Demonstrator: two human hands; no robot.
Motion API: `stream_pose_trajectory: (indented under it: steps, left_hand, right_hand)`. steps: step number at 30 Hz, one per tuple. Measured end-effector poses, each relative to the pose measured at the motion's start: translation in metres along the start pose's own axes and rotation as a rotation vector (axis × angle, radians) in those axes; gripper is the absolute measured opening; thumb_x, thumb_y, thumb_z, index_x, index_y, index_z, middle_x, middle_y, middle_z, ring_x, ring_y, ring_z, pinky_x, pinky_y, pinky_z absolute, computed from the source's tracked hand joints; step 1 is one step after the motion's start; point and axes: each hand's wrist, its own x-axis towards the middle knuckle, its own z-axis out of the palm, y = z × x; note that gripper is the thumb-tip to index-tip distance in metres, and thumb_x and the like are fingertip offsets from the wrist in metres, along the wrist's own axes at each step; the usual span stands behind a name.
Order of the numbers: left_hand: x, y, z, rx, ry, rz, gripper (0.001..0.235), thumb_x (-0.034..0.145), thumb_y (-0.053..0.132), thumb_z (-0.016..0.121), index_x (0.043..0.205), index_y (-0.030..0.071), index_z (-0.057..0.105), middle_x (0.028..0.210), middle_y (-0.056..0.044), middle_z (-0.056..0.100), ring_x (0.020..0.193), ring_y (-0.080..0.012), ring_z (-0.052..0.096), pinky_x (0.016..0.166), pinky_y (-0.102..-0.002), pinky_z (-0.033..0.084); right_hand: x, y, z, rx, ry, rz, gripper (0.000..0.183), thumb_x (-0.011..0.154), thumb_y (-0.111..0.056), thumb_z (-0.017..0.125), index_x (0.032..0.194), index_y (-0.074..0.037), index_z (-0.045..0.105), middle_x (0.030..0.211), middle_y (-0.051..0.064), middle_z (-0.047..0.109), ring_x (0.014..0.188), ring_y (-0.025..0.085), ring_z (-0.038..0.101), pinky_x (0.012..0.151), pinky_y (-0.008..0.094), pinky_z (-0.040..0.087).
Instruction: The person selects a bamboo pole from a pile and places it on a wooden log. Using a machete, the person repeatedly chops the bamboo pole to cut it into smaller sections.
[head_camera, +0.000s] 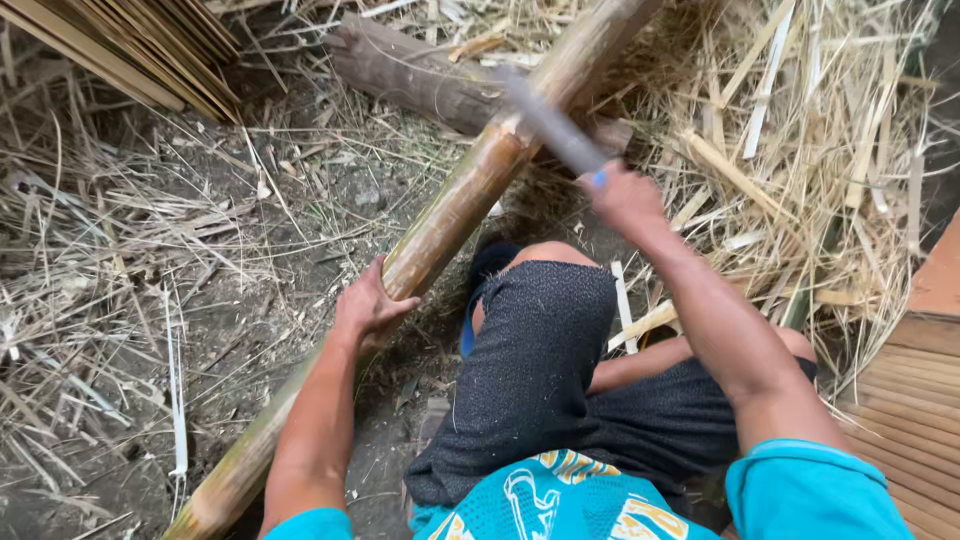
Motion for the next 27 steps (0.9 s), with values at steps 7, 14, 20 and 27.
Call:
stream_pose_trajectory:
  steps: [7, 14, 20, 27]
  left_hand:
    - [0.004, -0.008, -0.003, -0.064, -0.041, 0.0, 0.12, 0.061, 0.065, 0.081, 0.158, 0.016, 0.03, 0.123, -0.019, 0.07, 0.102, -0.0339, 0.074, 0.092, -0.044, 0.06]
    - [0.021, -0.022, 0.001, -0.099, -0.012, 0.042, 0.12, 0.059, 0.063, 0.083, 0.158, 0.017, 0.033, 0.126, -0.022, 0.069, 0.112, -0.0375, 0.07, 0.101, -0.046, 0.054]
    - [0.036, -0.037, 0.004, -0.176, 0.002, 0.136, 0.125, 0.055, 0.061, 0.086, 0.158, 0.012, 0.032, 0.13, -0.025, 0.066, 0.119, -0.0399, 0.065, 0.106, -0.046, 0.048]
    - [0.023, -0.026, 0.004, -0.075, 0.01, 0.094, 0.126, 0.058, 0.067, 0.084, 0.157, 0.009, 0.032, 0.129, -0.025, 0.066, 0.117, -0.04, 0.066, 0.104, -0.047, 0.051]
  right_hand:
    - [-0.004, -0.003, 0.049, -0.174, -0.151, -0.283, 0.048, 0.105, -0.051, 0.034, 0.117, -0.009, 0.054, 0.095, 0.014, 0.071, 0.083, 0.034, 0.073, 0.065, 0.048, 0.06]
    - [-0.005, -0.039, 0.014, -0.012, -0.141, -0.071, 0.057, 0.104, -0.058, 0.035, 0.115, -0.005, 0.055, 0.091, 0.015, 0.071, 0.078, 0.032, 0.075, 0.068, 0.049, 0.063]
    - [-0.002, -0.015, 0.05, -0.201, -0.332, -0.281, 0.037, 0.096, -0.046, 0.046, 0.097, -0.012, 0.061, 0.086, 0.008, 0.067, 0.078, 0.025, 0.07, 0.07, 0.045, 0.058]
    - [0.026, 0.054, 0.005, 0.299, 0.254, 0.104, 0.054, 0.115, -0.055, 0.041, 0.104, -0.005, 0.058, 0.074, 0.008, 0.059, 0.061, 0.02, 0.057, 0.061, 0.044, 0.049]
